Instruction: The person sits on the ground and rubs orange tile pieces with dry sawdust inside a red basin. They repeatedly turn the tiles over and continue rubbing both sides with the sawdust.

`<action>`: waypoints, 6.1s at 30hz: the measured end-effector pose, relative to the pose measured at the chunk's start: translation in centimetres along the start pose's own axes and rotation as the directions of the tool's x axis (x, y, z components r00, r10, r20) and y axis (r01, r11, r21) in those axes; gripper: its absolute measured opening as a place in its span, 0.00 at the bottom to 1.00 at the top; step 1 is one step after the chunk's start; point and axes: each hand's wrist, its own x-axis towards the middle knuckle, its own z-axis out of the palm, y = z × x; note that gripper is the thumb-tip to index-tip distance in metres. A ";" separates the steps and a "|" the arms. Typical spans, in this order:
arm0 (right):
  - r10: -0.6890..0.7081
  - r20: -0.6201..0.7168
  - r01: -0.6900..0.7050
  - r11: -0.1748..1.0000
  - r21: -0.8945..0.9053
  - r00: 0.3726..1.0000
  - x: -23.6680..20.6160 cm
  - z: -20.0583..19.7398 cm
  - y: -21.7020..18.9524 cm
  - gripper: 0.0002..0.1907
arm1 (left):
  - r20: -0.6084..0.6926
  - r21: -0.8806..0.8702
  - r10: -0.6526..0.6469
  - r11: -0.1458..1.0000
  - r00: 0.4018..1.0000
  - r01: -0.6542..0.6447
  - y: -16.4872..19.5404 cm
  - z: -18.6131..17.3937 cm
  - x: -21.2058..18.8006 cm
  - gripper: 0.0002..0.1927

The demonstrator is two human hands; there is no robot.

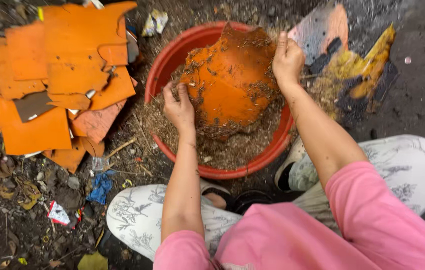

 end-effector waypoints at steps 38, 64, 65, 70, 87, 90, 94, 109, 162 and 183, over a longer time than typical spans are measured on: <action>0.508 0.711 -0.703 0.711 -0.028 0.486 -4.2 -9.2 3.5 0.15 | 0.363 -0.464 -0.312 0.756 0.878 0.461 -4.2 -3.7 -4.1 0.30; 0.195 0.769 -0.374 0.925 0.061 0.609 -3.6 -3.1 -10.1 0.14 | 0.520 0.151 0.033 0.980 0.854 -0.130 8.6 -0.8 0.0 0.17; 0.175 0.765 -0.352 0.933 0.071 0.619 -3.8 -2.9 -10.3 0.12 | 0.545 0.187 0.067 0.962 0.836 -0.199 8.8 -0.6 -0.1 0.17; 0.065 0.784 -0.246 0.962 0.114 0.618 -4.5 -3.1 -10.3 0.15 | 0.567 0.080 0.091 0.983 0.819 -0.165 9.1 -0.4 -1.2 0.28; 0.561 0.802 0.183 0.783 -0.595 0.206 -13.6 -9.3 5.8 0.24 | 0.534 -0.270 -0.494 0.669 0.686 0.693 -11.1 -3.3 -6.2 0.25; 0.347 0.853 0.100 0.905 -0.414 0.390 -13.4 -8.3 8.0 0.23 | 0.497 -0.383 -0.352 0.732 0.793 0.564 -11.0 -1.9 -5.8 0.20; 0.342 0.807 -0.002 0.921 -0.388 0.481 -11.6 -7.9 10.6 0.18 | 0.440 -0.339 -0.411 0.748 0.799 0.571 -11.5 -1.7 -4.5 0.22; -0.245 0.776 0.442 0.896 -0.047 0.581 3.0 1.4 12.6 0.27 | 0.548 0.387 -0.293 0.919 0.784 0.074 -9.5 -6.7 8.4 0.18; 0.070 0.742 -0.275 0.949 0.157 0.666 -5.1 -6.9 -7.8 0.20 | 0.549 0.053 0.047 0.995 0.835 -0.090 4.6 -2.0 -0.7 0.24; -0.237 0.711 0.593 0.745 -0.304 0.662 -19.9 2.8 2.1 0.47 | 0.441 0.372 0.442 0.702 0.781 -0.607 -3.6 5.4 -7.8 0.22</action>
